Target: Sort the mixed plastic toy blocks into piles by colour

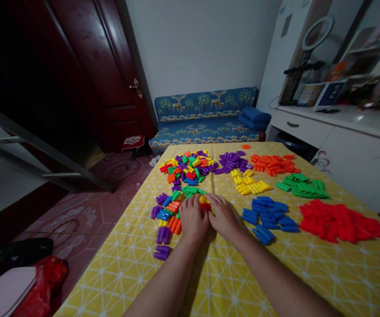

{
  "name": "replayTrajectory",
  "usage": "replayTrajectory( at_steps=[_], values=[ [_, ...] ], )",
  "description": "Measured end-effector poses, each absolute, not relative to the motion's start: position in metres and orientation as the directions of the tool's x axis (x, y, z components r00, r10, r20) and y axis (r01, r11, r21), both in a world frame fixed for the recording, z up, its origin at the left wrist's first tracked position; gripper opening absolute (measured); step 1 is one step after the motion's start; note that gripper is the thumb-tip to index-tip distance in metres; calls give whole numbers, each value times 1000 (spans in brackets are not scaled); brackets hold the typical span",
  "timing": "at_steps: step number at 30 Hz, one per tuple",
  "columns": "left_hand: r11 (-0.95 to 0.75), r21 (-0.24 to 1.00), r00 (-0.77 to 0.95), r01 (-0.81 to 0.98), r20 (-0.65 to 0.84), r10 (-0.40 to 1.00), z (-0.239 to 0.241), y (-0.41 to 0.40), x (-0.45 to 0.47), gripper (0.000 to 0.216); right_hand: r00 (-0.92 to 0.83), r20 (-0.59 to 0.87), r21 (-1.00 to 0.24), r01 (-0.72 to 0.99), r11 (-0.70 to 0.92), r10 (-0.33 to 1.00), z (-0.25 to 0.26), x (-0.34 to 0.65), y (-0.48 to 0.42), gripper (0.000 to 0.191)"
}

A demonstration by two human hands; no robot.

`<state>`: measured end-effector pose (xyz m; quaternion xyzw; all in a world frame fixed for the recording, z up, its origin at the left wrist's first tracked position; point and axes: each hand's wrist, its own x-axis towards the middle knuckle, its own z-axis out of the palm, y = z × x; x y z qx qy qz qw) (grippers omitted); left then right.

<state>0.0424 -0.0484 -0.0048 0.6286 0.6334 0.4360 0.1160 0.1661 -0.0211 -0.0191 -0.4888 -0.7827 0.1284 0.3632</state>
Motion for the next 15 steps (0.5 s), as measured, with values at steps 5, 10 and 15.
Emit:
replayTrajectory(
  at_steps=[5,10,15],
  values=[
    [-156,640,-135,752,382,914,-4,-46,39,45,-233,442,-588,654,476,866,-21,165,-23,46],
    [-179,634,-102,752,380,919,-1,-46,37,46,-164,447,-723,513,464,879,-19,167,-25,45],
    [-121,557,-98,822,348,932,2,-48,40,42,-153,426,-732,522,439,892,-19,165,-27,43]
  ],
)
